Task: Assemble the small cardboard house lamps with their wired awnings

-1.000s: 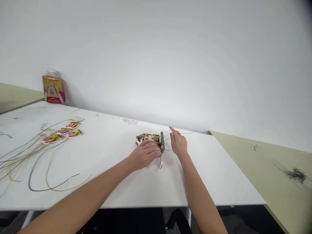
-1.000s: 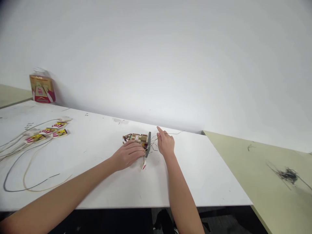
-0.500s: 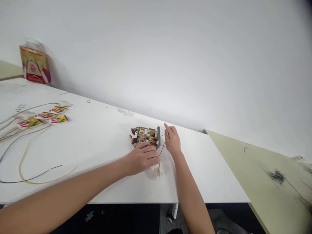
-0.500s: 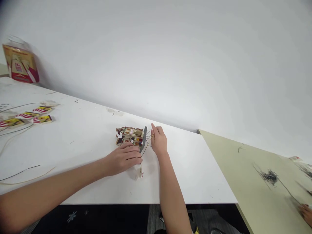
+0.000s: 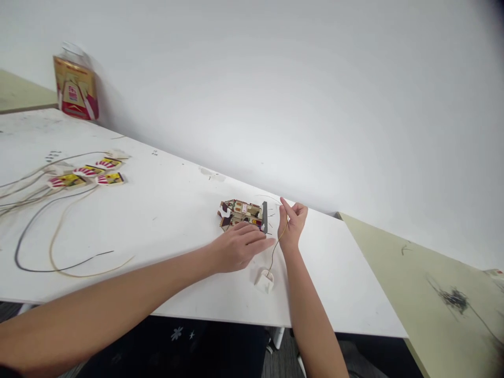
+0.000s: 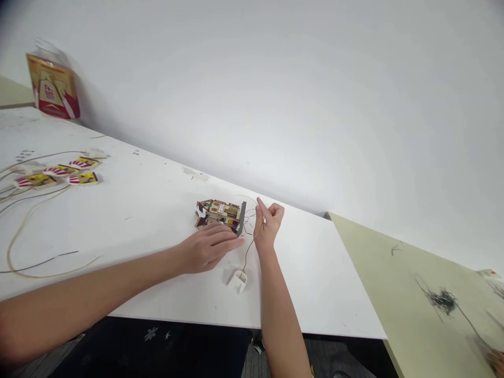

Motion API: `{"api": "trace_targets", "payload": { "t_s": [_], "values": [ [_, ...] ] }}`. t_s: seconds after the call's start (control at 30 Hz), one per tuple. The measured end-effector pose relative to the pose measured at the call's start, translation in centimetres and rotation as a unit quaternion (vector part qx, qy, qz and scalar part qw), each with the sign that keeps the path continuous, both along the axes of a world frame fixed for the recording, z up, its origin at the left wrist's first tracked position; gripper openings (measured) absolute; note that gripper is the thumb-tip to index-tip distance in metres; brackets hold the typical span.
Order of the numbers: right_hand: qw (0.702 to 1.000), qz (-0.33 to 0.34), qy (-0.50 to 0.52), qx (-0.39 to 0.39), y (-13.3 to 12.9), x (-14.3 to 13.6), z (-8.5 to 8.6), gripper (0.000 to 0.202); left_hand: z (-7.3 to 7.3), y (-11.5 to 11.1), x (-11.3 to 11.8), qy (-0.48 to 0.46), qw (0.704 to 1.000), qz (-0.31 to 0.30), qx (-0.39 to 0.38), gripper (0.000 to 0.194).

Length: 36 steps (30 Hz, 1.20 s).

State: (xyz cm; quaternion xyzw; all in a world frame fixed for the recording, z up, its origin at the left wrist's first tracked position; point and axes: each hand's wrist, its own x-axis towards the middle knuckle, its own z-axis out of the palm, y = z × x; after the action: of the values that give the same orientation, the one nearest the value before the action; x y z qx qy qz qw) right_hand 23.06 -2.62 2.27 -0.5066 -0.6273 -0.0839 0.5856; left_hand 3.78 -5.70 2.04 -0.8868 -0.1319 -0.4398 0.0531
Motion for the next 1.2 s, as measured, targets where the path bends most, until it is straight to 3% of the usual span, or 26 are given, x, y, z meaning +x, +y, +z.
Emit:
{"api": "trace_targets", "payload": {
  "t_s": [0.2,0.5,0.63,0.77,0.87,0.97,1.07,1.2],
  "values": [
    [0.997,0.075,-0.02,-0.023,-0.6,-0.2,0.2,0.026,0.0,0.8,-0.2,-0.06,0.996,0.03,-0.061,0.033],
    [0.977,0.171,-0.115,0.062,-1.8,-1.9,1.1,0.031,-0.2,2.1,-0.3,-0.122,0.982,0.055,-0.134,0.038],
    [0.97,0.182,-0.145,0.077,-2.0,-2.5,1.0,0.023,0.0,2.5,-0.7,-0.131,0.984,0.034,-0.118,0.029],
    [0.974,0.16,-0.16,0.03,-2.1,-2.6,0.5,0.009,0.0,2.7,-0.9,-0.146,0.983,0.021,-0.113,0.028],
    [0.973,0.171,-0.156,0.004,-1.9,-2.8,0.4,0.012,-0.1,3.0,-1.1,-0.148,0.983,0.023,-0.107,0.024],
    [0.969,0.197,-0.148,0.029,-1.6,-2.8,0.4,0.01,-0.2,3.4,-1.4,-0.145,0.985,0.035,-0.091,0.018],
    [0.973,0.18,-0.138,0.028,-1.4,-2.7,0.4,0.027,-0.2,3.8,-1.9,-0.144,0.985,0.051,-0.083,0.018],
    [0.99,0.094,-0.063,-0.085,-1.2,-2.4,-0.2,0.073,-0.3,4.7,-2.7,-0.135,0.986,0.056,-0.079,0.016]
  ]
}}
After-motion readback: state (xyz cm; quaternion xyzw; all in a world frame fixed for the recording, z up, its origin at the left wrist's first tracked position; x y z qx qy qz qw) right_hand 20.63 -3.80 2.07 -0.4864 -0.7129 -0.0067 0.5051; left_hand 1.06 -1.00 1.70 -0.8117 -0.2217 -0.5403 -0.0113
